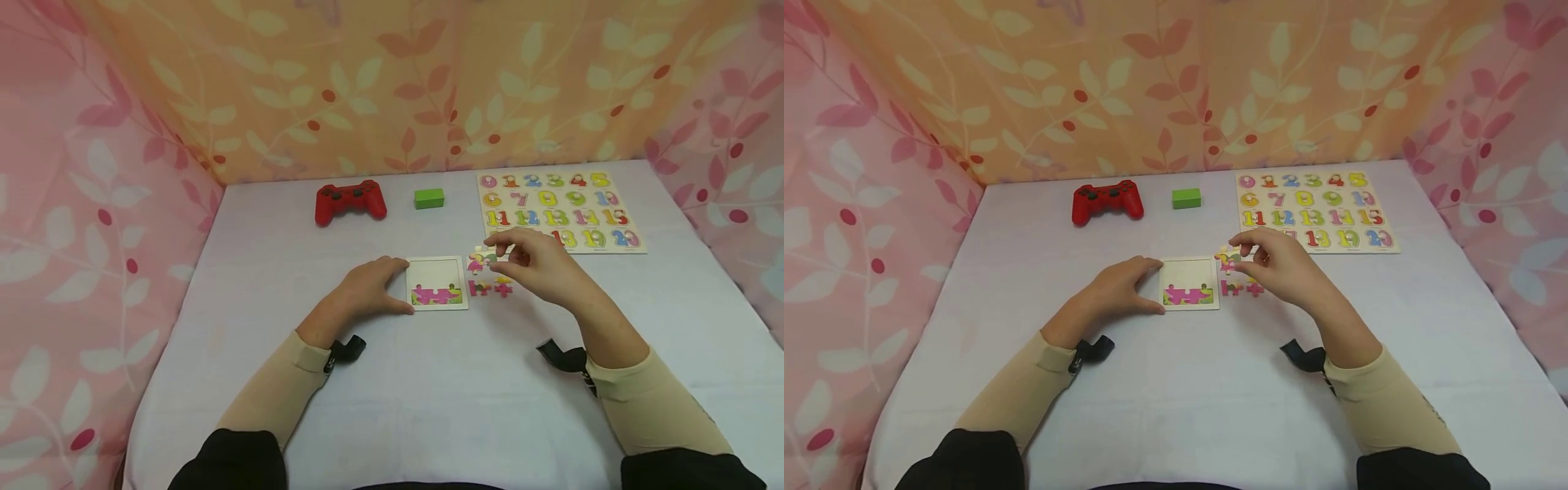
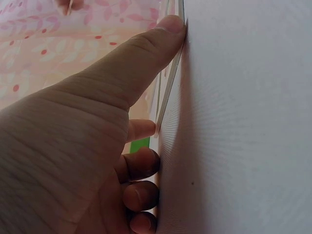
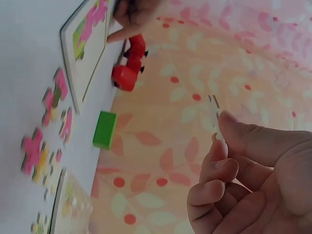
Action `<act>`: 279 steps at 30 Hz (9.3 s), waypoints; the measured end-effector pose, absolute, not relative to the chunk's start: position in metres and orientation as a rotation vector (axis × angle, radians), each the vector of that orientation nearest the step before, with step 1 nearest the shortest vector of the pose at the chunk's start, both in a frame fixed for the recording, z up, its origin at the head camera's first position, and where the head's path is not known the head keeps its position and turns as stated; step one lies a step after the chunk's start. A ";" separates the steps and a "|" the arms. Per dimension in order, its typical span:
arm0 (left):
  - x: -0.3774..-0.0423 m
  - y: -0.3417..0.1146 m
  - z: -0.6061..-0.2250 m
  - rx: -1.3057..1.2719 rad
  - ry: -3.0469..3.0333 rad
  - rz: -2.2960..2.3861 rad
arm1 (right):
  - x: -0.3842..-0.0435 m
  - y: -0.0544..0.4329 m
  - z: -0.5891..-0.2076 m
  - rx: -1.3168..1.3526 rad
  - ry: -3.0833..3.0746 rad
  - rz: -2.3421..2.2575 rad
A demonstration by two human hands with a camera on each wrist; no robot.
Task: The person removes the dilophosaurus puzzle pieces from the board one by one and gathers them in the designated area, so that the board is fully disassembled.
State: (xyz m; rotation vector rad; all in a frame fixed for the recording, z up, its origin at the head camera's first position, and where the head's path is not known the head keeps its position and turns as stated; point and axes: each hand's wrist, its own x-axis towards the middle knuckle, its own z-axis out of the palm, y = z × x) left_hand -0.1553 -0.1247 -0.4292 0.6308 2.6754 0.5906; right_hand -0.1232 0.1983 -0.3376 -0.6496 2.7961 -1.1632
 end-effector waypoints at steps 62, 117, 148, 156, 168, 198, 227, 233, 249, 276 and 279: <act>-0.156 -0.125 -0.431 0.659 2.682 0.581 | -0.103 0.273 -0.295 -0.577 3.078 -0.787; -0.158 -0.126 -0.433 0.667 2.693 0.599 | -0.140 0.107 -0.419 -0.668 2.507 -0.922; -0.157 -0.124 -0.431 0.673 2.712 0.581 | -0.113 0.125 -0.366 -0.813 2.765 -0.987; -0.154 -0.123 -0.431 0.644 2.708 0.581 | -0.108 0.156 -0.342 -0.793 2.721 -1.154; -0.155 -0.124 -0.429 0.667 2.698 0.575 | -0.100 0.201 -0.347 -0.591 2.748 -1.094; -0.156 -0.124 -0.432 0.665 2.696 0.570 | -0.104 0.198 -0.410 -0.598 2.650 -0.809; -0.155 -0.124 -0.428 0.680 2.701 0.560 | -0.103 0.213 -0.333 -0.543 2.815 -0.900; -0.154 -0.125 -0.429 0.681 2.706 0.563 | -0.108 0.197 -0.323 -0.663 2.843 -0.967; -0.154 -0.123 -0.432 0.672 2.723 0.572 | -0.114 0.135 -0.345 -0.777 2.724 -0.841; -0.155 -0.123 -0.433 0.658 2.719 0.563 | -0.133 0.119 -0.399 -0.511 2.644 -0.708; -0.155 -0.123 -0.432 0.659 2.718 0.559 | -0.132 0.118 -0.398 -0.538 2.663 -0.704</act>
